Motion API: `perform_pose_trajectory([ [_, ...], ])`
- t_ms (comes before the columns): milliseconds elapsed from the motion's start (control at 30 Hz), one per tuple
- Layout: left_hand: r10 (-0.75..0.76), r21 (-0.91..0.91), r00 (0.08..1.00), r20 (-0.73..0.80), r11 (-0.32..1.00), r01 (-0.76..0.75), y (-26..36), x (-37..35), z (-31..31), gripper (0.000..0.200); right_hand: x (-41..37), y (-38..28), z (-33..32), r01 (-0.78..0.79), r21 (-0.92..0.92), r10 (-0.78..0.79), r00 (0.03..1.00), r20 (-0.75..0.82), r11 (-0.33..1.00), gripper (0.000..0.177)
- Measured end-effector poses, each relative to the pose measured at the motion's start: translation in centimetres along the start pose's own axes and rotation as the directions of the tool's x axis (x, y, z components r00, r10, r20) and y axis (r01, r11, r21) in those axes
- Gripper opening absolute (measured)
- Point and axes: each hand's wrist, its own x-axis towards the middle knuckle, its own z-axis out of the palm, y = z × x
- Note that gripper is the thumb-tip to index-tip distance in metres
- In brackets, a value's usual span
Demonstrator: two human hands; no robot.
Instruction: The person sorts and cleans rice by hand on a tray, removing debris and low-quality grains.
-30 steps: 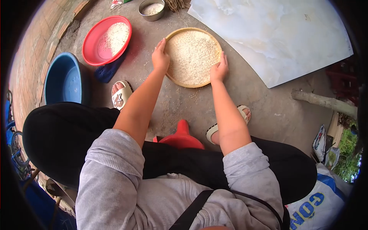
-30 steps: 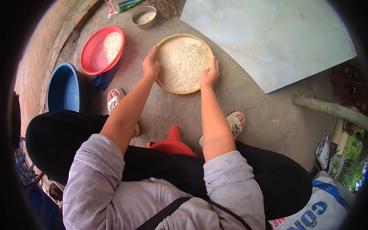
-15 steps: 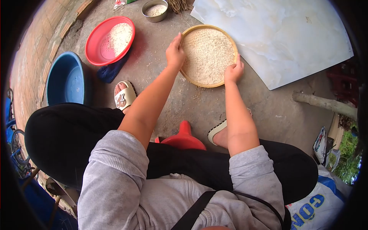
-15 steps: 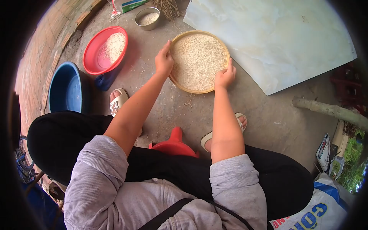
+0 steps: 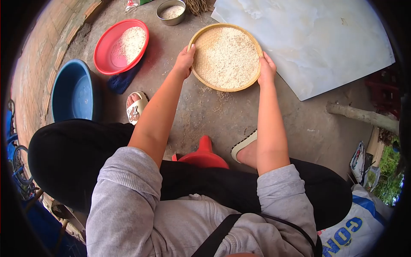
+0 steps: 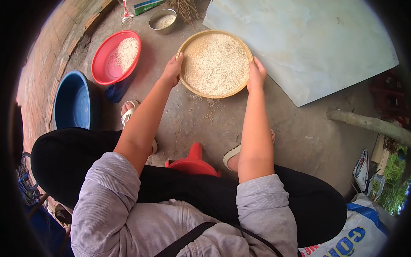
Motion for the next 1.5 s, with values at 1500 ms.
perform_pose_trajectory([
  [1500,0.148,-0.007,0.982,-0.116,0.989,-0.15,3.8,0.7,-1.1,0.031,-0.7,-1.9,2.9,-0.251,0.289,0.146,0.928,0.342,0.924,0.044],
])
